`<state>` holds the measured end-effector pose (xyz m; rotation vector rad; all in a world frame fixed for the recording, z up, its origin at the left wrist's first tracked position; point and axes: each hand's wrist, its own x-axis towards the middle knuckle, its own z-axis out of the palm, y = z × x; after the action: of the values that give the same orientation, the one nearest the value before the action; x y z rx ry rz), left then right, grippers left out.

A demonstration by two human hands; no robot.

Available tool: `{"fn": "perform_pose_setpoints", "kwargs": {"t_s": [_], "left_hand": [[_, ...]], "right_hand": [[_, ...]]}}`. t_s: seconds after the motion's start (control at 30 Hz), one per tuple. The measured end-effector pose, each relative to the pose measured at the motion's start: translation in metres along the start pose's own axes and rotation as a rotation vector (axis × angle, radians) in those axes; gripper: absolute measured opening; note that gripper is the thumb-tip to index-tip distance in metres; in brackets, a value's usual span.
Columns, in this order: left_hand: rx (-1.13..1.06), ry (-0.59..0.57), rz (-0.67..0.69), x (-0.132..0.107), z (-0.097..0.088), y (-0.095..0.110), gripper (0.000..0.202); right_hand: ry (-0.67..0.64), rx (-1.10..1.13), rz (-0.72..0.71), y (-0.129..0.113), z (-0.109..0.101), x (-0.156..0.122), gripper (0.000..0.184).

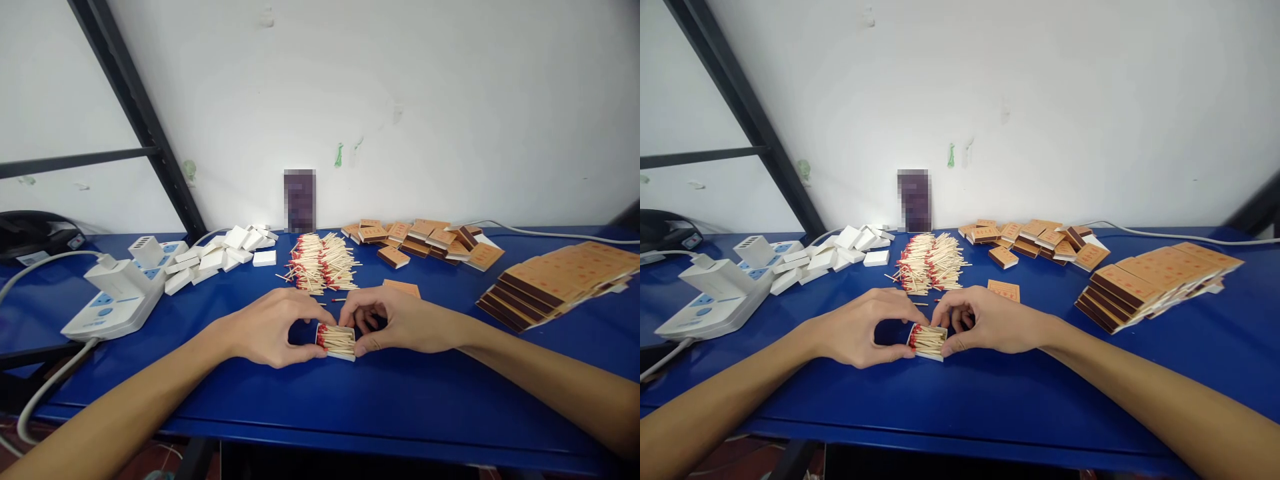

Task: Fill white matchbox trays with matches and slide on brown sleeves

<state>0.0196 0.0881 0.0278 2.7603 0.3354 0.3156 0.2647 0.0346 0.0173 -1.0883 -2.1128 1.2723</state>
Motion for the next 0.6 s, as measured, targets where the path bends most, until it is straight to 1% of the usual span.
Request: {"fn": "perform_pose_setpoints", "kwargs": {"t_s": [0.2, 0.6], "left_hand": [[-0.006, 0.007, 0.010, 0.0021, 0.0010, 0.0017, 0.030], [-0.055, 0.014, -0.032, 0.0019, 0.0030, 0.0035, 0.030]], "right_hand": [[0.002, -0.031, 0.009, -0.0034, 0.0010, -0.0006, 0.036], [-0.009, -0.039, 0.048, -0.0060, 0.0018, 0.0060, 0.032]]}}
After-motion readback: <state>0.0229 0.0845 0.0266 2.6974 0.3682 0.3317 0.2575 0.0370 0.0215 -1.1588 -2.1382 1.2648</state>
